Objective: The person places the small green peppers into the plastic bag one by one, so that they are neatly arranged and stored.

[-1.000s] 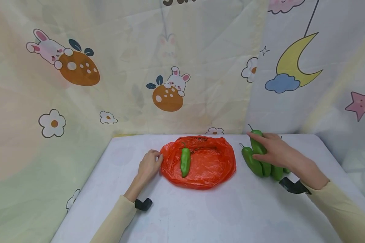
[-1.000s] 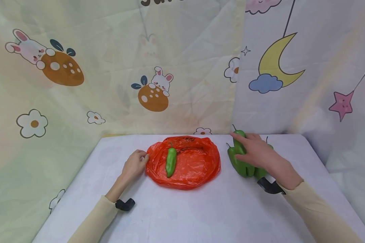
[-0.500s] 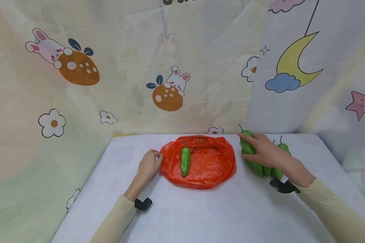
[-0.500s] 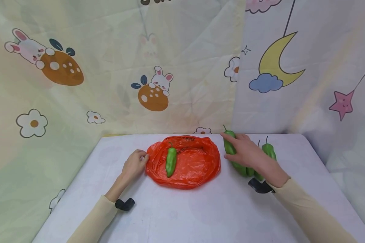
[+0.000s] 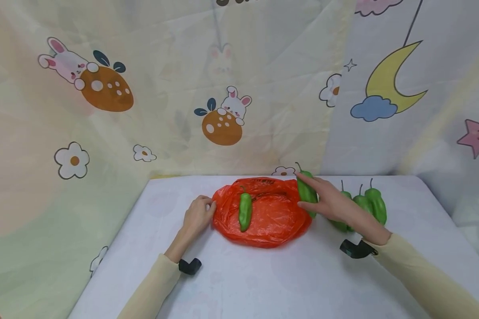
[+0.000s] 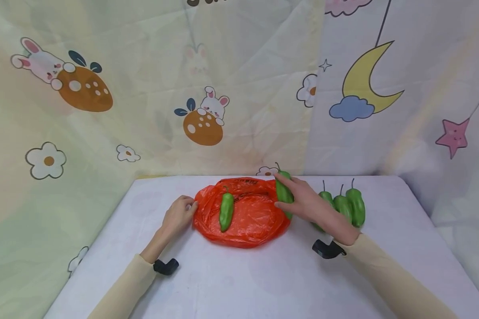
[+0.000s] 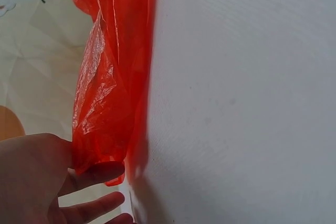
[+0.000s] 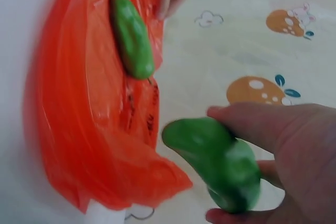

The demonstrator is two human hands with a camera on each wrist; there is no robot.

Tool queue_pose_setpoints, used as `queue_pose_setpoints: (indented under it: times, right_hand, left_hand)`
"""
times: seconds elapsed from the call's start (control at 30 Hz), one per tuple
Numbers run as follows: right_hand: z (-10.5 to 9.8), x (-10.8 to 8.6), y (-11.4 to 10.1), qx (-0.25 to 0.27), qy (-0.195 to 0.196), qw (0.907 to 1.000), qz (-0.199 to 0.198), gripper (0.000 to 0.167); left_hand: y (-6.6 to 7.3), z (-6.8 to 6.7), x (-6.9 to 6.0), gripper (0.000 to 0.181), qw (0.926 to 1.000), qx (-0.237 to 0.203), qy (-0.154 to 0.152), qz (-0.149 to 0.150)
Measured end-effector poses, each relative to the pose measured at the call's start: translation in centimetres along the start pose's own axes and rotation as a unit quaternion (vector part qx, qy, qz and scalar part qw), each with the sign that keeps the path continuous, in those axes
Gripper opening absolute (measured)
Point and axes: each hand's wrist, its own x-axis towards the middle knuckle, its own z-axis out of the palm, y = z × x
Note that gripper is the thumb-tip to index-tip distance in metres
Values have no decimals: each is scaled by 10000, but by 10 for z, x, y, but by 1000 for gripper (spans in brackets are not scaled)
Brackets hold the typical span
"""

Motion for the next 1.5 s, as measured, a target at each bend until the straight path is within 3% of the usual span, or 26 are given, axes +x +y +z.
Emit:
queue_pose_setpoints:
  times: [0.2,0.37,0.6,0.93,1.23,1.5]
  right_hand:
    - [15,8,-8,287,156,9994,-144,84]
    - [29,14,-13,518,15,9986,-36,85]
    - [48,26,-20,740,-139,9970,-200,85]
    - [77,44,-30,674,-540,9963,-5,85]
    - [105,61,-39,498,-681,9934,779,87]
    - [116,68,-43,187,-746,9922,976,88]
  left_hand:
    - [0,0,-2,28,10000,-1,-13,-55]
    - [-1,3,-4,29,9999,-40,-93,-99]
    - [0,3,-5,29,9999,-50,-32,-125]
    - [4,1,1,29,10000,31,-59,-33]
    - [5,0,3,31,9999,61,-77,33]
    - [6,-2,2,30,9999,62,-75,-31]
